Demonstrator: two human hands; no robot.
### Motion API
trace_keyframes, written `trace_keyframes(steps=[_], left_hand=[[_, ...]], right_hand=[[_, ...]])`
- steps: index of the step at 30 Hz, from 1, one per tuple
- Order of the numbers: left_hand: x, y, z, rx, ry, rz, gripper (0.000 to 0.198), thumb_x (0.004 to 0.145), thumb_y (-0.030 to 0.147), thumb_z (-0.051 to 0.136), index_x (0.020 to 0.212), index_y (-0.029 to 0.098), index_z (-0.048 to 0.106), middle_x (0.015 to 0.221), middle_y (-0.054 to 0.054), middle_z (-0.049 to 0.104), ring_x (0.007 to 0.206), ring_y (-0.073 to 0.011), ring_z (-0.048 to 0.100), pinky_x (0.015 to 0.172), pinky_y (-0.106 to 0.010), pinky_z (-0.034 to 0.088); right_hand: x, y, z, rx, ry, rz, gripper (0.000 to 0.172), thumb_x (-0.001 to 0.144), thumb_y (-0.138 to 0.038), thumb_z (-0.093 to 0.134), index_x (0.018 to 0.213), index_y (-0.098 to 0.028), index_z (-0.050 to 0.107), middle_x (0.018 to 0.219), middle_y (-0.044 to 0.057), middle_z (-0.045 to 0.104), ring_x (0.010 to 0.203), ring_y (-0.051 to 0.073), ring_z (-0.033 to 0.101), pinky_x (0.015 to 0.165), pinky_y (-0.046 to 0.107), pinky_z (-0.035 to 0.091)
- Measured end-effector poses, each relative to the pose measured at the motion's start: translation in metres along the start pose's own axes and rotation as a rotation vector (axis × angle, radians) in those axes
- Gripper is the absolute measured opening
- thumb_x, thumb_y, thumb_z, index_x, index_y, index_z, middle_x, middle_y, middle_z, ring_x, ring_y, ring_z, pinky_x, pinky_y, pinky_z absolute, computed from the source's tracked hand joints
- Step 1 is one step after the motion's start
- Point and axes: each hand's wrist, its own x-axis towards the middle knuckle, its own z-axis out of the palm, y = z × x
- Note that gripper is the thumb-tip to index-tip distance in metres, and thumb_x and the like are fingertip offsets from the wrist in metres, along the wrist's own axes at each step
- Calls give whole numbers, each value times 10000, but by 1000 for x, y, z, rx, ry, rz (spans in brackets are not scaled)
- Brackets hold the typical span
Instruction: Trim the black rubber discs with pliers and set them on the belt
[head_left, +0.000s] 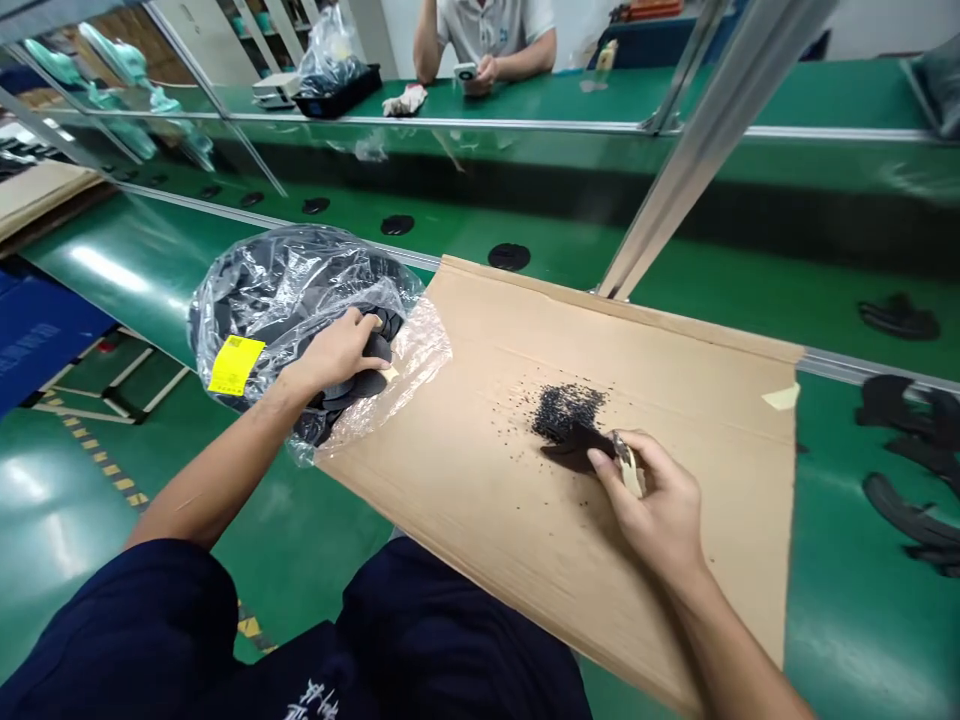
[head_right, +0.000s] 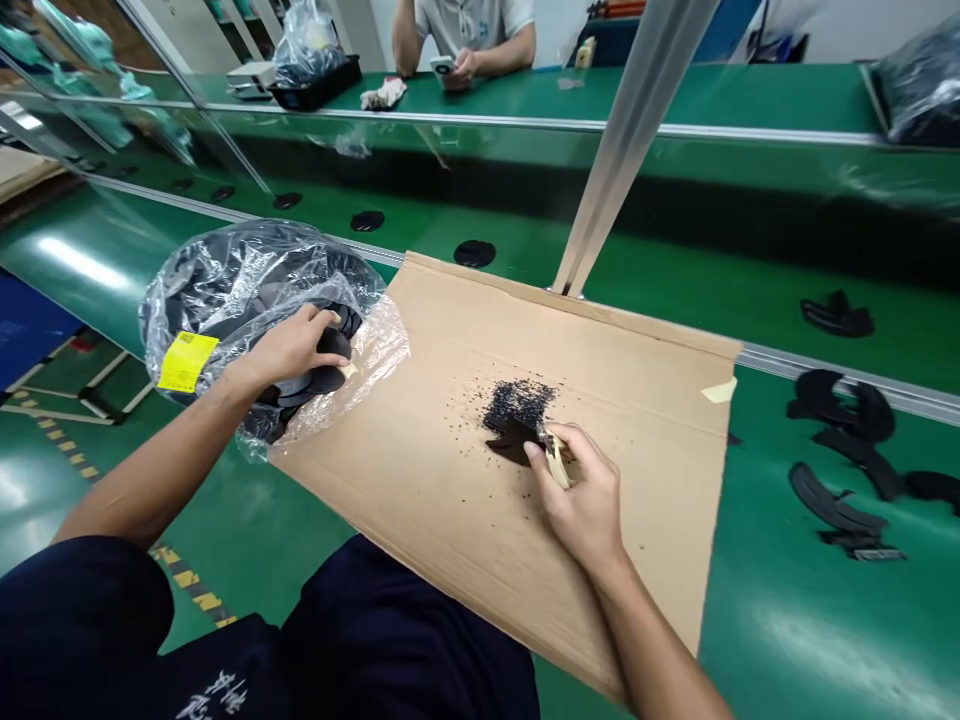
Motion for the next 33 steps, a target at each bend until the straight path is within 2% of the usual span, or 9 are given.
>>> trace_keyframes(steps=[5, 7, 10, 13, 16, 19, 24, 29, 33], left_hand=[[-10, 24, -17, -339, 174, 121, 154, 944, 330, 592, 985, 184, 618, 906, -68, 679, 832, -251, 668, 744, -323, 499], [-21, 53, -25, -633, 245, 215, 201, 940, 384, 602, 992, 192, 625, 859, -34, 672, 757, -199, 633, 701, -289, 485], [-35, 111, -30, -1108, 244, 393, 180, 919, 347, 643, 1011, 192, 632, 937, -36, 686, 855, -173, 646, 759, -267, 508], [-39, 170, -21, -1522, 137, 479, 165, 892, 306, 690, 960, 188, 598, 942, -36, 679, 871, -156, 659, 774, -260, 527], [-36, 209, -2, -1678, 79, 451, 164, 880, 274, 714, 894, 184, 577, 883, -22, 648, 829, -143, 640, 767, -261, 521], [-33, 220, 14, -1608, 130, 409, 141, 885, 249, 717, 888, 184, 592, 836, -3, 591, 762, -128, 569, 714, -255, 471], [-33, 211, 19, -1406, 265, 422, 228, 865, 275, 754, 816, 191, 548, 864, -10, 545, 739, -134, 480, 674, -267, 413], [-35, 212, 21, -1371, 277, 423, 230, 897, 304, 713, 848, 199, 515, 923, -36, 586, 872, -172, 566, 765, -299, 467], [-37, 215, 26, -1410, 199, 440, 233, 942, 331, 664, 1095, 198, 548, 1074, -76, 670, 944, -186, 651, 816, -311, 530]], right_hand=[[-1, -8, -2, 90, 28, 150, 300, 855, -497, 739, 880, -214, 640, 700, -18, 548, 605, 145, 481, 584, 278, 440], [-2, -11, -3, 136, 40, 220, 312, 831, -492, 758, 846, -216, 612, 691, -33, 510, 604, 134, 453, 593, 276, 440], [-3, -11, -2, 229, 56, 337, 363, 796, -523, 778, 837, -222, 579, 694, -44, 485, 607, 128, 442, 590, 275, 448], [-6, -11, 0, 327, 48, 435, 418, 768, -571, 787, 850, -228, 562, 709, -39, 502, 618, 136, 477, 573, 276, 454], [-8, -13, 0, 352, 44, 442, 408, 771, -558, 790, 855, -227, 568, 718, -39, 504, 628, 131, 470, 588, 272, 450], [-8, -17, -1, 316, 16, 392, 356, 798, -505, 785, 836, -220, 575, 715, -41, 487, 639, 125, 443, 630, 273, 451], [-10, -21, -1, 240, -43, 384, 326, 841, -500, 751, 871, -216, 594, 718, -39, 482, 654, 129, 440, 637, 267, 444], [-11, -23, -1, 204, -45, 382, 286, 843, -443, 751, 873, -218, 577, 716, -40, 492, 631, 124, 439, 623, 263, 448], [-11, -24, 0, 193, -43, 374, 273, 843, -430, 750, 874, -221, 577, 718, -40, 508, 625, 127, 455, 618, 265, 457]])
